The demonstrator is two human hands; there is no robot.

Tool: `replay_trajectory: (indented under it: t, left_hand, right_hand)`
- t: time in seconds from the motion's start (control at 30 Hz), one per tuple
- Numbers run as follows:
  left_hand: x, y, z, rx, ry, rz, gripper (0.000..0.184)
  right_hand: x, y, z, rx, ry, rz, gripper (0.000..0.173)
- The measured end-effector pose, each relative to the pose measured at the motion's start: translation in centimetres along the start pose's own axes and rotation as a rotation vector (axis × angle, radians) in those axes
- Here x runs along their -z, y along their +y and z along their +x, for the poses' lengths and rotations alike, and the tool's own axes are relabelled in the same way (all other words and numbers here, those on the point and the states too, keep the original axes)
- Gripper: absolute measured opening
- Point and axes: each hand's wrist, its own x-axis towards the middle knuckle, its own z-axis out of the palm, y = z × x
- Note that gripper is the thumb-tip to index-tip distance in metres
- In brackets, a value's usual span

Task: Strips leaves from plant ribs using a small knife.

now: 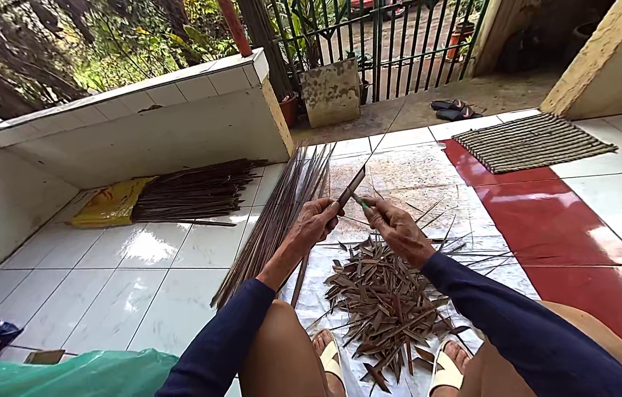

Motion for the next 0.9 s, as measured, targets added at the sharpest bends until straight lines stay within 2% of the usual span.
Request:
replay_trajectory:
  t: [0.17,0.4,0.9]
  left_hand:
    - [-0.5,0.2,0.1,-0.045,-0.018,-0.012,0.027]
    - [-0.7,0.2,-0.1,-0.024,-0.087,-0.048,0.025]
    - [-0.3,0.6,-0.3,0.083,-0.147,-0.192,0.031]
  right_hand:
    - [-1.1,0.5,-0.3,0.021,-0.064,0.019,0.035]
    - [-1.2,0.9,-0.3,0.032,-0.066,0.011,0.036]
    - [-1.5,0.8,-0.2,0.029,0.09,-0.131,0.032]
